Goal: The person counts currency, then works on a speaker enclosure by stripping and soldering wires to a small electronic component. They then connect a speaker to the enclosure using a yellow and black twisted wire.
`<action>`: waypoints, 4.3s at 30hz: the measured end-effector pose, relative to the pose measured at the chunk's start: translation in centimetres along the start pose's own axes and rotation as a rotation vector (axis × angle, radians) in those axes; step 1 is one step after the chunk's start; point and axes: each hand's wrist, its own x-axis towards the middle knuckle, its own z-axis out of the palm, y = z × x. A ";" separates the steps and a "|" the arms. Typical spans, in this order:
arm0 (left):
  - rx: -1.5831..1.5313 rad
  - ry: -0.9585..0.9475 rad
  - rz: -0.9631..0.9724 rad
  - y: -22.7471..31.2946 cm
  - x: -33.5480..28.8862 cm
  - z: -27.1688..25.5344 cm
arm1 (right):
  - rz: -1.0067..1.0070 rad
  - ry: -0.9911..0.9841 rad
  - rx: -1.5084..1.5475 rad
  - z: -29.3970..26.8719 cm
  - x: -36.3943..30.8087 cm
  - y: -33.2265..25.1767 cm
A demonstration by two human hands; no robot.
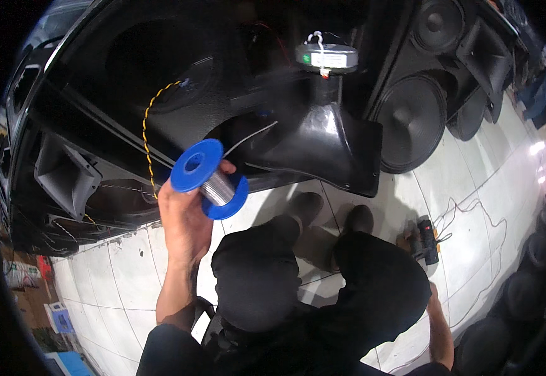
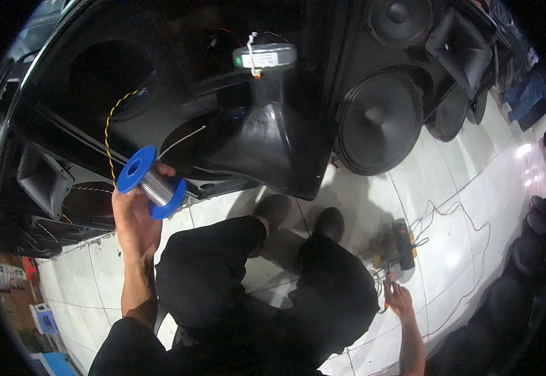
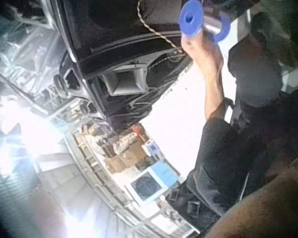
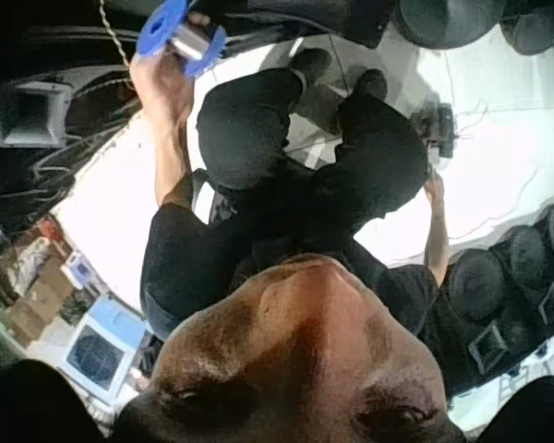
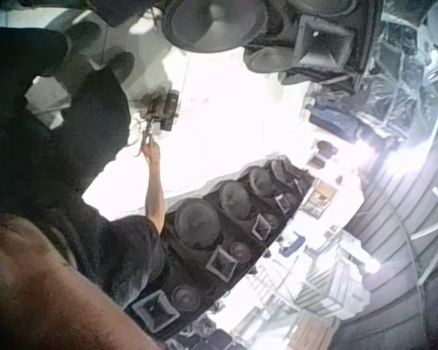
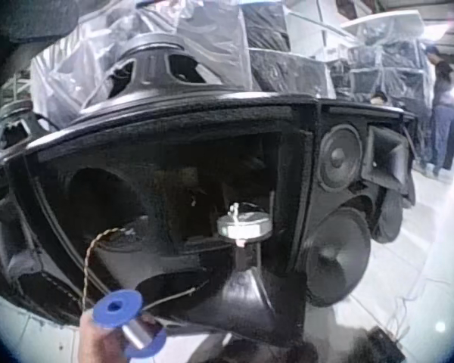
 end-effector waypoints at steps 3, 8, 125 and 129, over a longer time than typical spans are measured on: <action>-0.011 -0.003 0.015 -0.2 0.8 1.3 | -0.008 0.130 0.014 -2.3 -1.4 -4.5; 0.011 -0.025 0.056 -1.4 2.4 1.3 | 0.414 0.404 -0.120 -11.8 0.3 -15.3; 0.063 -0.245 0.178 -4.1 5.9 3.6 | -0.799 0.827 0.470 -25.8 38.6 -22.4; 0.074 -0.229 0.183 -4.0 5.8 3.8 | -0.811 0.832 0.441 -25.8 38.7 -22.3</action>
